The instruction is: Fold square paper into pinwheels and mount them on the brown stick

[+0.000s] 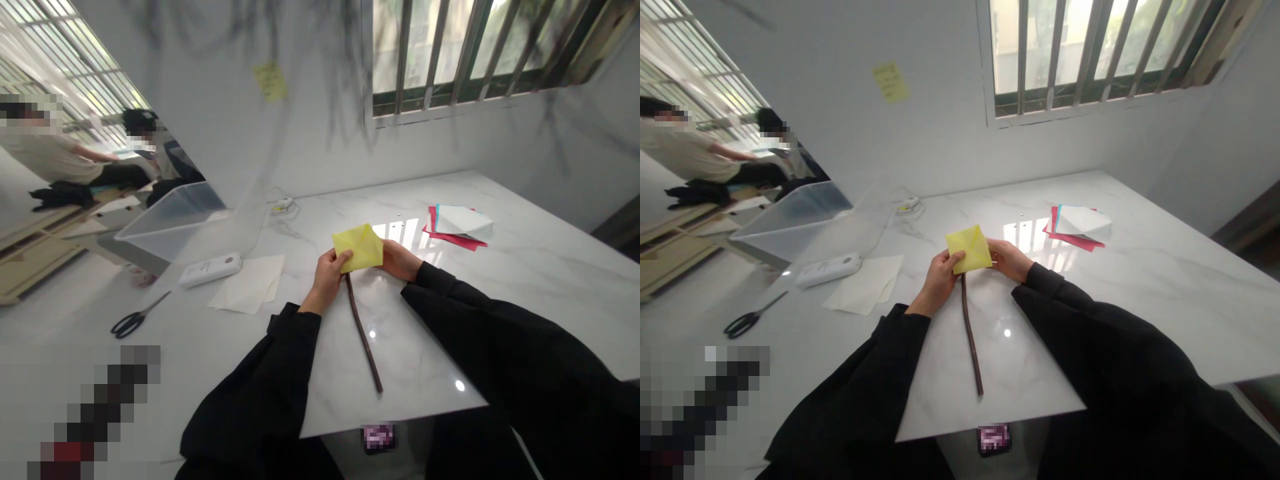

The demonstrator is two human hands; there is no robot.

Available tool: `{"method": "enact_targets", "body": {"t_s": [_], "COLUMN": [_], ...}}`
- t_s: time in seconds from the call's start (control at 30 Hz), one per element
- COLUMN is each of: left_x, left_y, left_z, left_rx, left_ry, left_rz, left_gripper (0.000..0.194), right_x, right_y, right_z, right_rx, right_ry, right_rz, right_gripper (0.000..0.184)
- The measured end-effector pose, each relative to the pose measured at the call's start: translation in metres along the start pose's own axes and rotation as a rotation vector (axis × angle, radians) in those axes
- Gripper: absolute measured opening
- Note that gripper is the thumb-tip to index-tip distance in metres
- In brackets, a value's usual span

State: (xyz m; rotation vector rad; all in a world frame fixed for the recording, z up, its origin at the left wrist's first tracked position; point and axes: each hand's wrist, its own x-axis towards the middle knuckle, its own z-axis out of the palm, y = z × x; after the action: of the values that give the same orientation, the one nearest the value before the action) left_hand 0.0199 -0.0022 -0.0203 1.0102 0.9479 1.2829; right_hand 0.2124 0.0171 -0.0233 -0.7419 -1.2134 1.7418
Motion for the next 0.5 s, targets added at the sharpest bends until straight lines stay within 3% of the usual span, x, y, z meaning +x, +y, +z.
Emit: {"method": "enact_targets", "body": {"t_s": [0.5], "left_x": [-0.001], "left_y": [-0.003], "left_z": [-0.005], "left_rx": [0.114], "left_ry": [-0.032], "left_rz": [0.051], "left_gripper": [0.051], "right_x": [0.008], "right_y": [0.017], "right_z": [0.007], "right_rx": [-0.05], "right_ry": [0.206], "right_rz": [-0.071], "right_gripper": [0.049]}}
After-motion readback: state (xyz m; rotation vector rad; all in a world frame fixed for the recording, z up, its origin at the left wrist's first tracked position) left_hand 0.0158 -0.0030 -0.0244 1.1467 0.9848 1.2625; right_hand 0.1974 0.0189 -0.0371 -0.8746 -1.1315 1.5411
